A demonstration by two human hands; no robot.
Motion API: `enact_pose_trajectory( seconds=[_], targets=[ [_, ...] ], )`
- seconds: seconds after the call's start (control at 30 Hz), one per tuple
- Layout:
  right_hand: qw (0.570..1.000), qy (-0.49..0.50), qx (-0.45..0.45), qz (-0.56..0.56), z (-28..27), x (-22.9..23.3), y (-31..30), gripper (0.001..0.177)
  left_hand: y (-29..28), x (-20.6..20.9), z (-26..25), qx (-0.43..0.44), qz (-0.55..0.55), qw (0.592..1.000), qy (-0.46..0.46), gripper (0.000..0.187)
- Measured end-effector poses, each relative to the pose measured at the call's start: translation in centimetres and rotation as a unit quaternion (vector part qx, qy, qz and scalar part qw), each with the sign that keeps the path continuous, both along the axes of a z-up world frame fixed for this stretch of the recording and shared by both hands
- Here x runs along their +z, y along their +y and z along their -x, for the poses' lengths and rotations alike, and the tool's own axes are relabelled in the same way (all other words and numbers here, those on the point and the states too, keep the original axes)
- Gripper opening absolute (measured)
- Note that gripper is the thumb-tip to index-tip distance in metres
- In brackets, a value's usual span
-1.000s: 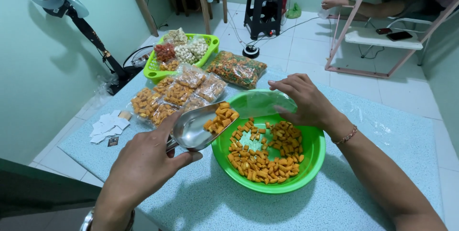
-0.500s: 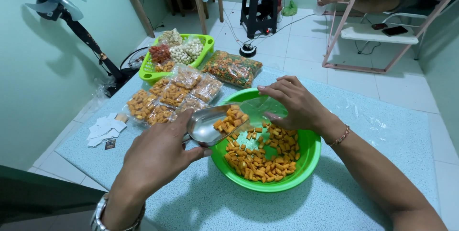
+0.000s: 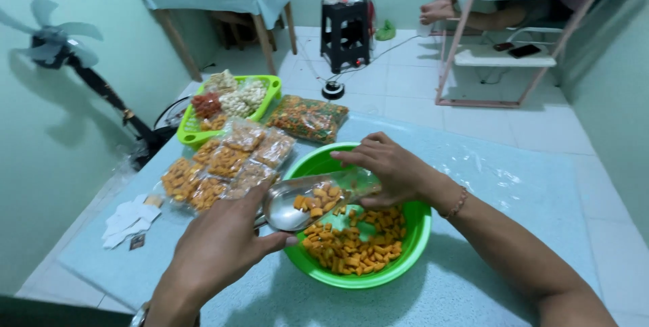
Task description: Packaging small orange snacks from a large bowl into individual plastic bags using a metal scoop.
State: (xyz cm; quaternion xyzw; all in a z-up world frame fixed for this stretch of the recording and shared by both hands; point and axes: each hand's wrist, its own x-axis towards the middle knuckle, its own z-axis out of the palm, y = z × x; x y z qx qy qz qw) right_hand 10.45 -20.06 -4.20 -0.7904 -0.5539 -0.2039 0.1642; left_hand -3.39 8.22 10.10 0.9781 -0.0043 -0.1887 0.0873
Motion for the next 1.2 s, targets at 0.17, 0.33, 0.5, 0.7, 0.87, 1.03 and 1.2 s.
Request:
enact_pose_trajectory(
  seconds=[0.17, 0.33, 0.5, 0.7, 0.87, 1.03, 1.2],
  targets=[
    [1.0, -0.004, -0.001, 0.017, 0.5, 0.2, 0.7, 0.093, -0.4, -0.5, -1.1, 0.014, -0.092, 0.996, -0.006, 0.08],
    [1.0, 0.018, 0.004, 0.014, 1.0, 0.0, 1.2, 0.082, -0.7, -1.6, -1.6, 0.01, -0.1, 0.995, 0.018, 0.07],
    [0.999, 0.045, 0.011, 0.002, 0.7, -0.5, 0.8, 0.068, -1.8, -1.0, -1.9, -0.01, -0.095, 0.995, 0.004, 0.07],
    [0.998, 0.05, 0.022, 0.006, 0.0, -1.5, 1.4, 0.061, -0.9, -1.7, -1.7, -0.044, -0.041, 0.995, -0.078, 0.067],
    [0.999, 0.047, 0.005, -0.006, 0.5, -0.5, 1.4, 0.061, -1.2, -1.2, -2.3, -0.054, -0.045, 0.994, -0.078, 0.069],
    [0.99, 0.121, -0.03, -0.058, 1.2, -0.4, 1.5, 0.053, -1.6, 0.3, -2.1, -0.098, 0.014, 0.988, -0.12, 0.054],
    [0.989, 0.126, -0.014, -0.073, 1.2, -0.4, 1.6, 0.042, -1.9, 0.5, -2.2, -0.122, -0.048, 0.984, -0.124, 0.067]
  ],
)
